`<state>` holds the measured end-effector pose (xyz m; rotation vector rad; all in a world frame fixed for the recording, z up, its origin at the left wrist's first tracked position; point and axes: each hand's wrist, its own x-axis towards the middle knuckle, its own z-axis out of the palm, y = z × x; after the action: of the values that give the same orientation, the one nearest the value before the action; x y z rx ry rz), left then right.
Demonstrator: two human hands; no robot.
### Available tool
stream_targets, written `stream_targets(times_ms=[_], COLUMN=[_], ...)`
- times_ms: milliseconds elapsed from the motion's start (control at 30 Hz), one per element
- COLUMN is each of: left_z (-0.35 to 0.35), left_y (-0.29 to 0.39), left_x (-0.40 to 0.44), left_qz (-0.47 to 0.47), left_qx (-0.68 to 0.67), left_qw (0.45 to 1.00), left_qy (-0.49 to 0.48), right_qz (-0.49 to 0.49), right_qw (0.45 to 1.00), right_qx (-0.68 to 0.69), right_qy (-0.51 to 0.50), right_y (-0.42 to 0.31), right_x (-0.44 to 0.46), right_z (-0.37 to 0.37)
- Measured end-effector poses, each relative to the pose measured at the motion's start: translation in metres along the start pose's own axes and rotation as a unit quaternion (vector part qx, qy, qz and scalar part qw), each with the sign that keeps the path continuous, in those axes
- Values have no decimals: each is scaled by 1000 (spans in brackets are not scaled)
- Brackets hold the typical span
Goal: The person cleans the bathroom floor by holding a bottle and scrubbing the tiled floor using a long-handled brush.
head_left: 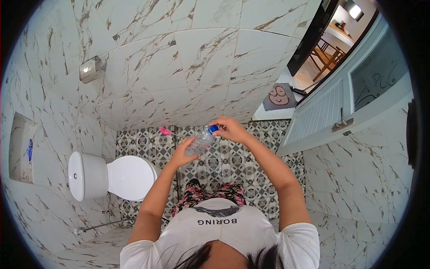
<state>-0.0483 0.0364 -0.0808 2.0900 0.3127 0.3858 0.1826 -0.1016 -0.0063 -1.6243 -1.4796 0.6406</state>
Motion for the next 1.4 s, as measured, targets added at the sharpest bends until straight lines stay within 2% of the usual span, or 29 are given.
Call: stream_targets(times_ms=[167,267,367,433,533,567,600,633,667,733,833,900,1033,1133,1200,1333,1400], left_z=[-13,-11,-17,-19,-18,-17,-14,-12,-9,-7,0,9,33,83,95,120,133], left_y=[16,-5,-10,-25,-49,-59,-79,-87,-95,-113,-156,-187,-218,-246,-264,-283,-291], left_x=[-3,-5,-12,-23,-48,-57,-67,-77,-84,-110,-171,-223,-336,-442,-455,-439,-426], left_qz=[-35,21,6,3,-30,-42,-74,-100,-123,-189,-229,-321,-458,-471,-501,-608,-619], left_qx=[38,56,72,116,158,166,148,149,151,155,83,5,-29,-68,-95,-172,-198], left_qw=[998,998,997,992,984,980,984,980,974,959,955,942,888,879,859,773,757], left_qy=[-19,24,38,44,83,98,59,87,116,142,171,97,30,38,40,59,73], right_qz=[26,92,246,276,296,247,201,157,170,157,136,124,124,137,148,144,141], right_qw=[996,973,928,905,909,941,965,981,971,963,950,943,918,914,915,931,928], right_qx=[-60,-199,-278,-318,-267,-201,-131,-61,-71,-123,-178,-196,-253,-270,-264,-223,-223], right_qy=[-60,-68,-31,-65,-122,-116,-109,-98,-150,-182,-220,-240,-280,-271,-266,-251,-264], right_y=[-11,-7,-8,0,-3,7,23,32,40,48,85,125,190,239,264,288,296], right_x=[8,17,25,32,54,58,59,63,74,91,110,118,140,154,160,161,159], right_z=[2,23,60,78,103,120,142,158,174,217,300,361,470,536,573,606,613])
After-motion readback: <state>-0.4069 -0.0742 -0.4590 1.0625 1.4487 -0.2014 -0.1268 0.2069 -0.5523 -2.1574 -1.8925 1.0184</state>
